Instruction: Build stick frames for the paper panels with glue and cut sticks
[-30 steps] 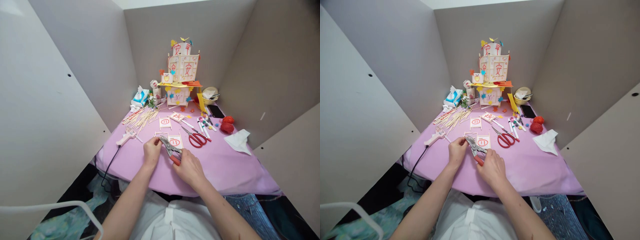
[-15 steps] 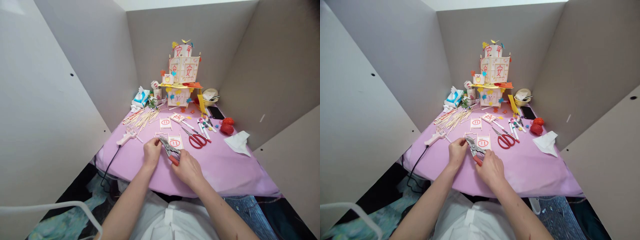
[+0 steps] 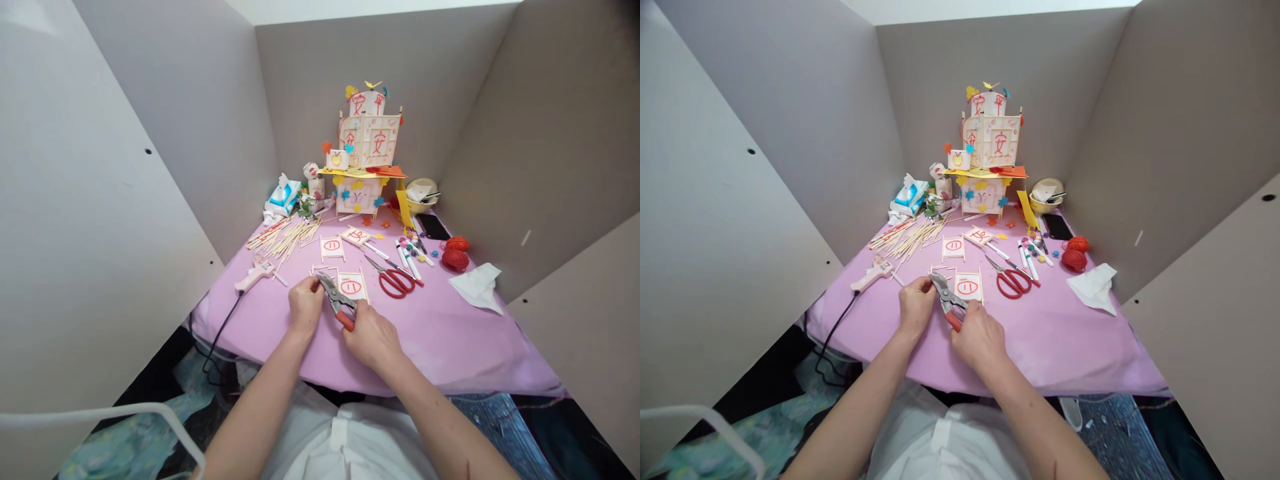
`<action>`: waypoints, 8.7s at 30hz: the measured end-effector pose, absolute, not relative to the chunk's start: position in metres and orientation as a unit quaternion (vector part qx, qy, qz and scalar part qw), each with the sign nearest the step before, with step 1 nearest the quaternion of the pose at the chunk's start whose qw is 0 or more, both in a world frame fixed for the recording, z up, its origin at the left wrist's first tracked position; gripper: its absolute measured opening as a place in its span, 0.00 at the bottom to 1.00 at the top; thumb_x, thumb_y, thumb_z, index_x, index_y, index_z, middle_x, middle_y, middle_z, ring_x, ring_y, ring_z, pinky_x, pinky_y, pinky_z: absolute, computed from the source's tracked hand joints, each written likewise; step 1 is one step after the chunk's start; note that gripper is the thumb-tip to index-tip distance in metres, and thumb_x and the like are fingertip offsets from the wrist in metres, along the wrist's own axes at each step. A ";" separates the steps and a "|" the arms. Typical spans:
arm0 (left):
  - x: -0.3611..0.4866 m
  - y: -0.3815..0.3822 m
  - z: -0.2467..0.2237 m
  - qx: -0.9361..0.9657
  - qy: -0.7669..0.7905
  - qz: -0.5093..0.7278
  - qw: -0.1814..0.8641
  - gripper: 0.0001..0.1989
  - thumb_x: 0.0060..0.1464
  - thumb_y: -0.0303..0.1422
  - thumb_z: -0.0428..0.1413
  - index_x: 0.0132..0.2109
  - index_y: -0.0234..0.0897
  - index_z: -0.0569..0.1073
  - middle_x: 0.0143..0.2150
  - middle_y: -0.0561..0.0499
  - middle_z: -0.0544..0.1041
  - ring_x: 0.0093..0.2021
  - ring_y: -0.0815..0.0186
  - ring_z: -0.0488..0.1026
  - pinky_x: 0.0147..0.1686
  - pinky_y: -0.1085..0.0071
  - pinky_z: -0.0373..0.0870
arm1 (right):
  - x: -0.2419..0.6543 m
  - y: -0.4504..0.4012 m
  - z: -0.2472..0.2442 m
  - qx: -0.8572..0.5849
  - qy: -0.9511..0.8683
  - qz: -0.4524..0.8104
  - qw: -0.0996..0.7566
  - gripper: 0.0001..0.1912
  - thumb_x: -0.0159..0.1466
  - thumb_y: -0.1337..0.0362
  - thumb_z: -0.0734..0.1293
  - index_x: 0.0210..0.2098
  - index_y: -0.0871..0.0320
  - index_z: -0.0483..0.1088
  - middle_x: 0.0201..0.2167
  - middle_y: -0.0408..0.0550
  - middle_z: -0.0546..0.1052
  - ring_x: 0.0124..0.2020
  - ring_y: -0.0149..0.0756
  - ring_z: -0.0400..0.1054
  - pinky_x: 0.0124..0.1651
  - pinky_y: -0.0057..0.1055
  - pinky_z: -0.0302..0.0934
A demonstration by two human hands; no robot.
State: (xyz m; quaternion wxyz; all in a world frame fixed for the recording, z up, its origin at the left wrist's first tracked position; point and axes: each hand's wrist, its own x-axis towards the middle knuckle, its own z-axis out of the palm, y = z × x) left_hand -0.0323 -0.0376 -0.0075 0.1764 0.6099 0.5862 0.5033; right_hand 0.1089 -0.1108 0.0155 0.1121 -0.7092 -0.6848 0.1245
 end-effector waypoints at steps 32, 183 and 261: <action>-0.027 -0.043 -0.004 0.652 0.526 0.521 0.164 0.09 0.54 0.29 0.52 0.36 0.37 0.77 0.30 0.52 0.78 0.29 0.69 0.72 0.34 0.74 0.65 | 0.122 -0.116 0.025 -0.709 -0.685 0.142 0.094 0.17 0.55 0.61 0.60 0.44 0.58 0.62 0.33 0.51 0.76 0.34 0.45 0.72 0.30 0.31 0.53; -0.045 0.042 0.007 0.647 0.679 0.308 0.160 0.06 0.41 0.23 0.54 0.22 0.33 0.73 0.35 0.34 0.76 0.47 0.47 0.71 0.49 0.57 0.61 | 0.219 -0.084 -0.028 -0.763 -0.570 -0.095 0.290 0.25 0.53 0.56 0.64 0.49 0.58 0.61 0.40 0.51 0.70 0.44 0.46 0.60 0.47 0.39 0.46; -0.025 -0.025 0.001 0.381 0.321 0.432 0.752 0.11 0.40 0.30 0.67 0.33 0.29 0.76 0.29 0.51 0.75 0.27 0.76 0.69 0.29 0.80 0.64 | 0.132 -0.059 0.011 -0.446 -0.743 0.090 0.491 0.10 0.66 0.66 0.59 0.41 0.56 0.72 0.38 0.50 0.75 0.42 0.38 0.67 0.46 0.36 0.62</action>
